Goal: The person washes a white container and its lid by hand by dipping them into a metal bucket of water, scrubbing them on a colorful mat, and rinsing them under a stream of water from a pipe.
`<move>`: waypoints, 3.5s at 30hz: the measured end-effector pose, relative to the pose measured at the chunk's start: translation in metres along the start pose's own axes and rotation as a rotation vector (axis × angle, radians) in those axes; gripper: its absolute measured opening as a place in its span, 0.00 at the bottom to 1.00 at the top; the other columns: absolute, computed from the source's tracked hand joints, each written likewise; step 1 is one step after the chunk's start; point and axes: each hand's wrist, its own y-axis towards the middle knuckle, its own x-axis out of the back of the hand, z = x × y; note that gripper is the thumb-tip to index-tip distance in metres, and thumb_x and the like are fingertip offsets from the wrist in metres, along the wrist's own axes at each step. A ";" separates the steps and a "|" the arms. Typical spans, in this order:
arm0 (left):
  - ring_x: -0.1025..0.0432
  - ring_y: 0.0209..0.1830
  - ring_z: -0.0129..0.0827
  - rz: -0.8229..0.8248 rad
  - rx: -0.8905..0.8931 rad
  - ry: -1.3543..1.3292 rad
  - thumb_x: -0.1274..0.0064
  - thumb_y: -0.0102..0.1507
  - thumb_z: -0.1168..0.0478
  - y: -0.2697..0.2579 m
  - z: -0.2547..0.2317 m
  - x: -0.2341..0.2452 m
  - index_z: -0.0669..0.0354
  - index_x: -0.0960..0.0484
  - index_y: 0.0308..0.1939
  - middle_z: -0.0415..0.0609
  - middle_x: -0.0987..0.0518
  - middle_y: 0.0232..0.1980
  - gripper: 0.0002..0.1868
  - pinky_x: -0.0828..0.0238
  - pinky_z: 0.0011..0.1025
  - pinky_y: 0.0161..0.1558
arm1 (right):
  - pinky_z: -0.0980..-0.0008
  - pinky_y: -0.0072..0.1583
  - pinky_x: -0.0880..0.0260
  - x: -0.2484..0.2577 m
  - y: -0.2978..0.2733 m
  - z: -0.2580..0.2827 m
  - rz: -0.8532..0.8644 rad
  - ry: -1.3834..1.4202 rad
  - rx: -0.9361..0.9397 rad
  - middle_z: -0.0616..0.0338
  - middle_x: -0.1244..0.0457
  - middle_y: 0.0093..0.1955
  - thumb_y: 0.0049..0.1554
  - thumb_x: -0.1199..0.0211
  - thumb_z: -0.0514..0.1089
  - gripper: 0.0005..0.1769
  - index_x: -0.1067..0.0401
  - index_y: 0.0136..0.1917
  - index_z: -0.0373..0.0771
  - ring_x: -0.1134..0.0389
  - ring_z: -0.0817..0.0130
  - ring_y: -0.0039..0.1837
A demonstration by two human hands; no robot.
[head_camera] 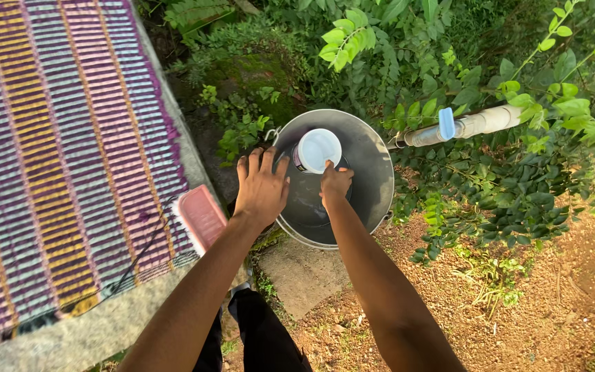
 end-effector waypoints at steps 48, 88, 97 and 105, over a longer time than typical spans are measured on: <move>0.48 0.74 0.60 0.306 -0.055 0.039 0.39 0.56 0.58 0.049 0.008 -0.098 0.59 0.28 0.64 0.63 0.39 0.72 0.33 0.52 0.62 0.69 | 0.41 0.52 0.28 -0.069 0.039 -0.088 0.248 -0.724 0.713 0.37 0.50 0.63 0.58 0.48 0.30 0.40 0.44 0.79 0.58 0.30 0.31 0.48; 0.48 0.78 0.50 -0.161 0.417 0.145 0.53 0.65 0.51 -0.145 0.230 0.080 0.56 0.36 0.71 0.55 0.38 0.76 0.32 0.52 0.52 0.74 | 0.61 0.36 0.20 0.010 -0.274 0.118 0.789 0.284 0.519 0.49 0.33 0.51 0.50 0.47 0.32 0.39 0.40 0.76 0.41 0.29 0.64 0.38; 0.63 0.82 0.40 0.052 0.565 0.238 0.75 0.68 0.33 -0.195 0.331 0.083 0.36 0.51 0.79 0.44 0.56 0.83 0.37 0.69 0.52 0.78 | 0.64 0.32 0.19 -0.063 -0.389 0.144 0.904 -0.113 0.783 0.49 0.36 0.57 0.51 0.46 0.28 0.42 0.44 0.77 0.50 0.26 0.61 0.42; 0.69 0.85 0.32 0.093 0.663 0.157 0.83 0.70 0.37 -0.207 0.343 0.091 0.23 0.57 0.79 0.35 0.61 0.85 0.31 0.77 0.44 0.81 | 0.67 0.36 0.22 -0.096 -0.441 0.152 0.829 -0.488 1.022 0.53 0.39 0.67 0.53 0.45 0.30 0.33 0.33 0.70 0.52 0.24 0.54 0.47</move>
